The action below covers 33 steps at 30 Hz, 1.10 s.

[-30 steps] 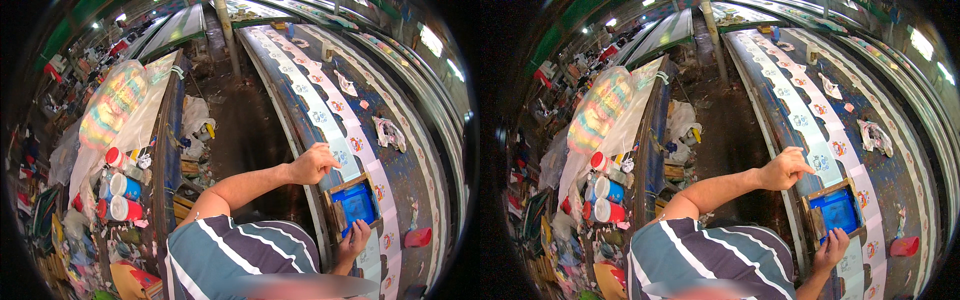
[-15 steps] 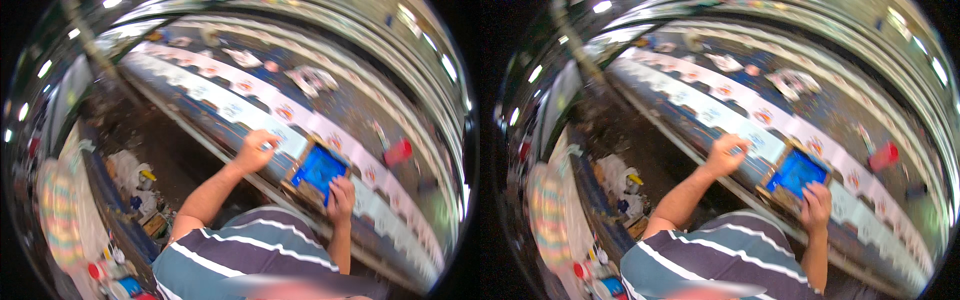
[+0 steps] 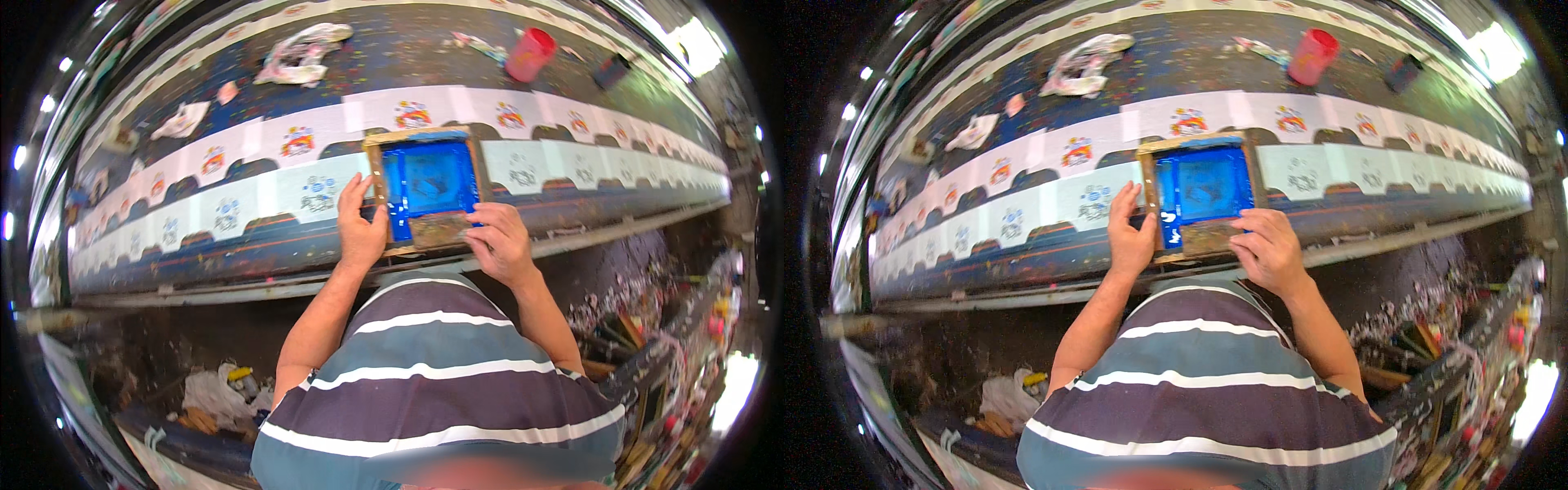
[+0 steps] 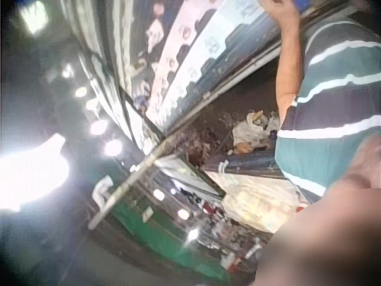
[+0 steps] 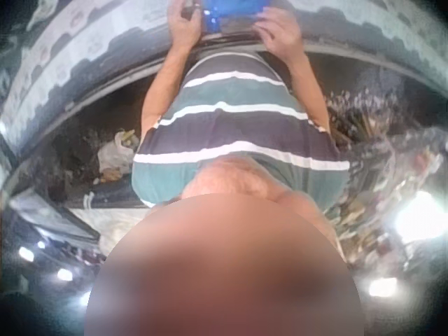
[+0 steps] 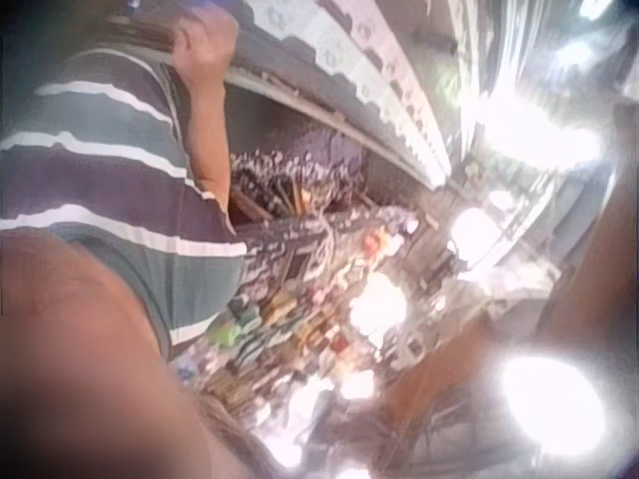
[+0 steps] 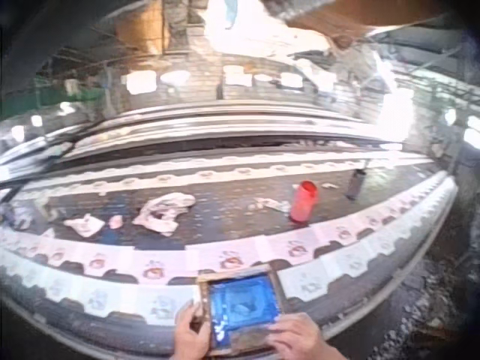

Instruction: The person holds a wooden screen-printing frame with blue ink and repeatedly uses a squeegee to spread the ink evenly across the screen. The person moves the frame along a long table with printed paper sections and continues the same spreading motion throughout the clip.

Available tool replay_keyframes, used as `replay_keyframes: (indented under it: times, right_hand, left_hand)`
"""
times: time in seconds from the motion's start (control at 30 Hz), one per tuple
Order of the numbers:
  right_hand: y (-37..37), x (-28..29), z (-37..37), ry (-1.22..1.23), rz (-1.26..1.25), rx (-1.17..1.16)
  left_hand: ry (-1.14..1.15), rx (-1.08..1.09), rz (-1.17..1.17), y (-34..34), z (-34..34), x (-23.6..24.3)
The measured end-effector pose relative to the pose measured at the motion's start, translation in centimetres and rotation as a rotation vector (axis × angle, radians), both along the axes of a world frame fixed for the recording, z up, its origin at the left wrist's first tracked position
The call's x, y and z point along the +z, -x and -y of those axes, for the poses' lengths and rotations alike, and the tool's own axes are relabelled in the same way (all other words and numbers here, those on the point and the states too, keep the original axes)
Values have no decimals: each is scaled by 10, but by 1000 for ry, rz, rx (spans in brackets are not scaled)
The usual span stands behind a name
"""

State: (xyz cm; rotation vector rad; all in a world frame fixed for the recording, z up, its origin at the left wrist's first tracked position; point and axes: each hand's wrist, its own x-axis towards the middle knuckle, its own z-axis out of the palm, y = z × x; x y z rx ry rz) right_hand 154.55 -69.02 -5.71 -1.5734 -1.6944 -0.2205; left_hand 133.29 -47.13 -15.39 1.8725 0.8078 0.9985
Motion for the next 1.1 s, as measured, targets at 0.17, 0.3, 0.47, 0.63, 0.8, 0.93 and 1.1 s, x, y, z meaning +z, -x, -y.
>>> replay_keyframes:
  times: [0.17,0.3,0.47,0.63,0.8,0.93,1.1]
  right_hand:
    - [8,-4,3,107,-27,-4]
    - [12,-18,7,161,-66,-116]
    - [1,-45,17,223,-246,-415]
    - [-10,-68,26,320,-740,-493]
    - [-20,-74,39,356,-870,-412]
    - [-41,-73,57,318,-862,-419]
    - [-97,-77,96,287,-814,-481]
  left_hand:
    - [49,-36,-38,-17,14,-11]
    - [0,-22,-52,-18,15,-14]
    - [-18,-9,-60,-18,17,-16]
    - [38,5,-53,-21,17,-11]
    - [3,-3,-21,-26,22,7]
    - [-22,-20,44,-53,40,13]
    - [-32,-34,81,-117,76,1]
